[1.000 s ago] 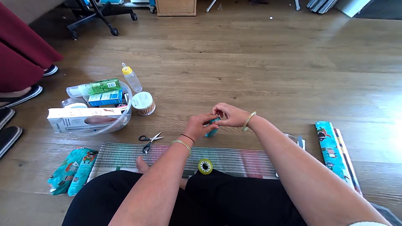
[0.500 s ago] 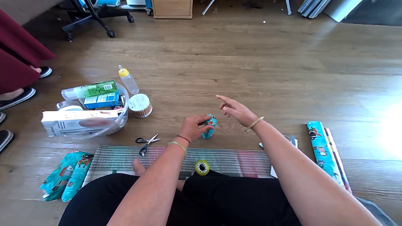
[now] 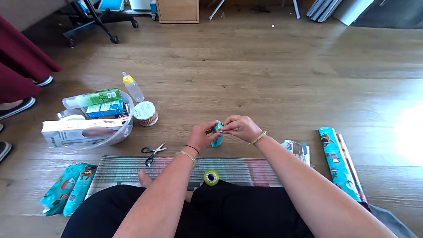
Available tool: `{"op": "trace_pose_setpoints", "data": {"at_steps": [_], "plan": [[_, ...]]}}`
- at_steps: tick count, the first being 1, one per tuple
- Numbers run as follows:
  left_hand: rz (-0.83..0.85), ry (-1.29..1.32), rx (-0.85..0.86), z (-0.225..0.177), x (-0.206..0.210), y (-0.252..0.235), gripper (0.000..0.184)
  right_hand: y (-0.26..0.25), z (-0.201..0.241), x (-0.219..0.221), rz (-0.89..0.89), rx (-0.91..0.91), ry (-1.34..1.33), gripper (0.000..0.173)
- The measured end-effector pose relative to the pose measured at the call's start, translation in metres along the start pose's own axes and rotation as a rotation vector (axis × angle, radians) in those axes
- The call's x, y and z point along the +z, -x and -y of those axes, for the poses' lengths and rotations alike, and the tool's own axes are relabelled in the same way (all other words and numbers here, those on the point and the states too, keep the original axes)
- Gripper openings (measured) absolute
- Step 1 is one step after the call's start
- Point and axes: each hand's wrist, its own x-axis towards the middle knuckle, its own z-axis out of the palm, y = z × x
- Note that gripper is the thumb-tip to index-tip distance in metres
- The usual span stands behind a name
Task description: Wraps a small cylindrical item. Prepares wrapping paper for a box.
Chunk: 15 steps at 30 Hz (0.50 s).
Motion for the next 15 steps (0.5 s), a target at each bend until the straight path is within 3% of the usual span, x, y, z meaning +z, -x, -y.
{"op": "trace_pose_setpoints", "data": {"at_steps": [9,15], "plan": [[0.087,0.087,-0.202,-0.014,-0.003,-0.007,0.057,0.0,-0.001,0.004,-0.004,-0.043,0.096,0.006],[0.076,-0.09,-0.29,-0.029,0.002,-0.014,0.055,-0.001,0.002,0.006,-0.001,-0.052,0.143,0.006]]}}
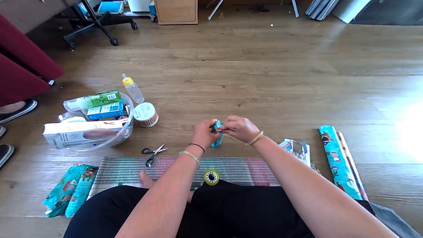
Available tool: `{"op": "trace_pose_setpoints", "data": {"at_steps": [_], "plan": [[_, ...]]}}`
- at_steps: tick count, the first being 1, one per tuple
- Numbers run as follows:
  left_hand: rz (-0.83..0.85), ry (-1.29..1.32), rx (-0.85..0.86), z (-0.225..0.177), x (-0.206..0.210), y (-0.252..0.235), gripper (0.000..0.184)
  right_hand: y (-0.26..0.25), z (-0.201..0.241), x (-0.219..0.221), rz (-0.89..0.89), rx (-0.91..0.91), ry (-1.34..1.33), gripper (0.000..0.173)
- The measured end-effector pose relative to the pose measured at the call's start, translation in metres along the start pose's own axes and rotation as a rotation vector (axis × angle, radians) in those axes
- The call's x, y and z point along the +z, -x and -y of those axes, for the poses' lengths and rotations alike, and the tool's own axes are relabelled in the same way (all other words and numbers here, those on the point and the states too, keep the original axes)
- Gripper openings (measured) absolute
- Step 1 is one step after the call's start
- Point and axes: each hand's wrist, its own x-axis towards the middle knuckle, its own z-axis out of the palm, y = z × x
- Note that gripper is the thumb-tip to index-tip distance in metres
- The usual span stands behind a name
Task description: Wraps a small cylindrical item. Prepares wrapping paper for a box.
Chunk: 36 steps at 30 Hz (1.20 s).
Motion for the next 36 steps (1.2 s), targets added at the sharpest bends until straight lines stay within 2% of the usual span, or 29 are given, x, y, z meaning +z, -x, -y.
{"op": "trace_pose_setpoints", "data": {"at_steps": [5,11,13,15,17,19,20,22,24,25,26,28,30,32,34,36], "plan": [[0.014,-0.173,-0.048,-0.014,-0.001,-0.001,0.043,-0.001,0.0,0.003,-0.006,0.01,-0.007,0.006],[0.021,-0.266,-0.092,-0.02,-0.008,-0.003,0.051,-0.002,0.008,0.005,0.004,0.093,-0.027,0.005],[0.01,-0.234,-0.098,-0.029,-0.014,0.007,0.05,-0.002,0.011,0.004,-0.02,0.21,-0.136,0.008],[0.001,-0.222,-0.103,-0.031,-0.017,0.012,0.05,-0.001,0.016,-0.004,-0.039,0.465,-0.348,0.016],[-0.006,-0.208,-0.099,-0.025,-0.016,0.01,0.049,0.001,0.02,-0.011,-0.191,0.678,-0.52,0.031],[-0.013,-0.194,-0.093,-0.018,-0.011,0.005,0.049,0.002,0.031,-0.014,-0.278,0.739,-0.464,0.041],[-0.021,-0.196,-0.09,-0.015,-0.009,0.002,0.049,0.002,0.039,-0.014,-0.211,0.712,-0.361,0.046],[-0.031,-0.206,-0.074,-0.01,-0.006,-0.002,0.051,0.001,0.057,-0.01,0.062,0.617,-0.216,0.051],[-0.067,-0.182,-0.015,-0.003,-0.003,0.0,0.054,-0.001,0.065,0.001,0.258,0.555,-0.216,0.05],[-0.075,-0.159,-0.012,0.0,-0.003,0.002,0.055,-0.002,0.065,0.003,0.234,0.579,-0.324,0.049],[-0.07,-0.13,-0.031,0.002,-0.004,0.003,0.055,-0.001,0.064,0.004,0.124,0.639,-0.492,0.049],[-0.082,-0.061,-0.07,0.005,-0.008,0.003,0.052,-0.001,0.059,0.0,-0.211,0.815,-0.821,0.055],[-0.115,0.039,-0.109,0.01,-0.016,0.002,0.049,0.002,0.059,-0.012,-0.533,1.015,-0.993,0.053],[-0.157,0.204,-0.136,0.013,-0.025,0.001,0.049,0.011,0.06,-0.018,-0.711,1.268,-1.065,0.05],[-0.202,0.456,-0.121,0.011,-0.03,0.0,0.047,0.017,0.059,-0.017,-0.73,1.523,-1.138,0.058],[-0.228,0.711,-0.038,0.009,-0.033,-0.001,0.043,0.017,0.056,-0.014,-0.632,1.63,-1.279,0.071]]}}
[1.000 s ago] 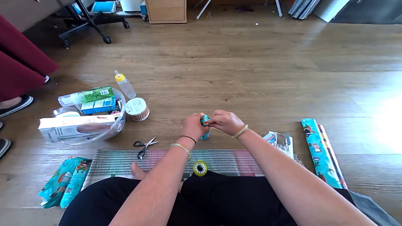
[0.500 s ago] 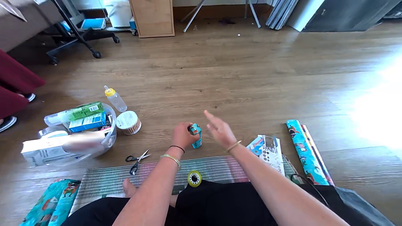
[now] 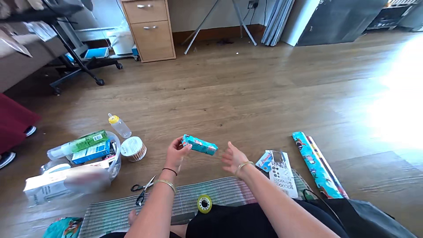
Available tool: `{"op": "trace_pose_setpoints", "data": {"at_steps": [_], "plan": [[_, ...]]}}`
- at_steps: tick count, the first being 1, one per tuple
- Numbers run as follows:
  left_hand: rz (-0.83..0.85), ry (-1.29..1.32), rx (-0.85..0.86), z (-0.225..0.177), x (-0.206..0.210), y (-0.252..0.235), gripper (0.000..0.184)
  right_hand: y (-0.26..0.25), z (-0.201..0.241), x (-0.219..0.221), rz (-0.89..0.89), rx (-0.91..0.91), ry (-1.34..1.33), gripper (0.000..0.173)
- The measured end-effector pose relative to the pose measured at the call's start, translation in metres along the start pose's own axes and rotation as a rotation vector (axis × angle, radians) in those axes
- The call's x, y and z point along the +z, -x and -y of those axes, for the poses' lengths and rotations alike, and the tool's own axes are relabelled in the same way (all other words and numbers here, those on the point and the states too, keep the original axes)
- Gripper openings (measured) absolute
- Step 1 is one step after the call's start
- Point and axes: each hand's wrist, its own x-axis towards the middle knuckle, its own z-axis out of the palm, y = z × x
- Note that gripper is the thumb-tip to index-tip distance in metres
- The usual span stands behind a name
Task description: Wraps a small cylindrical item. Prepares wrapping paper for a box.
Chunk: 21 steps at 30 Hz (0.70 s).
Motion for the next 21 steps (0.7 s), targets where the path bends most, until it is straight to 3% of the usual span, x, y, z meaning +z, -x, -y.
{"op": "trace_pose_setpoints", "data": {"at_steps": [2,4,7,12,15,21], "plan": [[0.071,0.17,0.062,-0.005,-0.002,-0.001,0.045,0.002,0.003,0.007,0.168,0.038,-0.06,0.072],[0.151,0.24,0.093,-0.011,-0.005,0.0,0.05,0.009,0.008,0.016,0.303,-0.028,-0.118,0.059],[0.207,0.224,0.109,-0.017,-0.006,0.001,0.055,0.014,0.011,0.027,0.238,-0.16,-0.202,0.031],[0.244,0.243,0.02,-0.012,-0.005,0.001,0.079,0.014,0.013,0.024,0.19,-0.328,-0.263,0.032],[0.128,0.238,-0.029,-0.014,0.003,0.005,0.043,0.014,0.013,0.021,0.199,-0.409,-0.195,0.04],[0.096,0.241,-0.032,-0.013,0.003,0.004,0.036,0.011,0.008,0.023,0.2,-0.512,-0.042,0.039]]}}
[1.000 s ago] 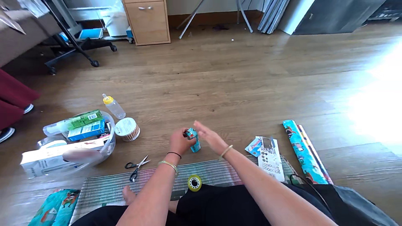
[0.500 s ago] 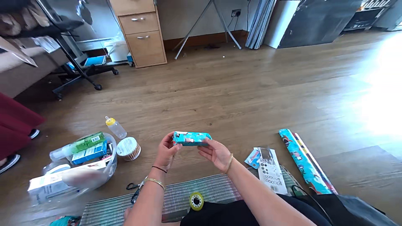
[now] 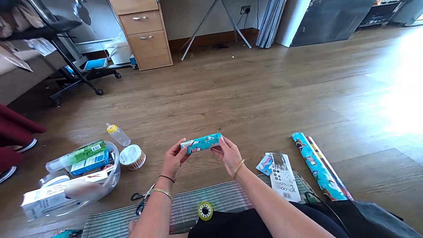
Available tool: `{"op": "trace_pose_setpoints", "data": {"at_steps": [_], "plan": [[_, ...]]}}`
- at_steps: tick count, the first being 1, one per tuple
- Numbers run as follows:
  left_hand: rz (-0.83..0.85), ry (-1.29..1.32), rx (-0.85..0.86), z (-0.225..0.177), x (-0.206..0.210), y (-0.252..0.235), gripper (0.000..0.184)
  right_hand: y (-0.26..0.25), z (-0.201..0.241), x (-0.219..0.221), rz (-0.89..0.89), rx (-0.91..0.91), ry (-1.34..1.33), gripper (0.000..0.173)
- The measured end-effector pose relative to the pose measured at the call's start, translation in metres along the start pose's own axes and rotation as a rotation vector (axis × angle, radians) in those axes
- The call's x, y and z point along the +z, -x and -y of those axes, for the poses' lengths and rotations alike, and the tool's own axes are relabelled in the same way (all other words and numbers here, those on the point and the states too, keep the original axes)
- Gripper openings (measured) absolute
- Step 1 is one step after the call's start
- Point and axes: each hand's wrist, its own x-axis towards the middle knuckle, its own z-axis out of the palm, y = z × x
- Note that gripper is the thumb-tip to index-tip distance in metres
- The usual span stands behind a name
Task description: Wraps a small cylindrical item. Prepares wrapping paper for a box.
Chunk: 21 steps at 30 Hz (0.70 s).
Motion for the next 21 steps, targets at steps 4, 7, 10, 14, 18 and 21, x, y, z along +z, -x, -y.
{"op": "trace_pose_setpoints", "data": {"at_steps": [4,7,10,14,18,21], "plan": [[-0.012,0.038,-0.013,-0.002,0.0,0.001,0.034,-0.004,-0.004,0.0,-0.013,-0.027,-0.078,0.039],[0.016,0.062,-0.001,-0.002,-0.002,0.001,0.035,-0.004,-0.002,0.0,-0.028,0.007,-0.17,0.034],[0.028,0.03,0.019,-0.003,-0.003,0.0,0.04,-0.005,-0.002,-0.001,-0.022,0.046,-0.252,0.031],[0.14,-0.159,0.181,-0.008,-0.012,-0.003,0.06,-0.009,-0.001,-0.007,0.063,0.149,-0.28,0.037],[0.288,-0.386,0.394,-0.03,-0.012,-0.001,0.051,-0.011,0.009,-0.012,0.073,0.296,-0.216,0.042],[0.353,-0.545,0.468,-0.031,-0.014,-0.004,0.04,-0.013,0.018,-0.012,0.02,0.289,-0.231,0.046]]}}
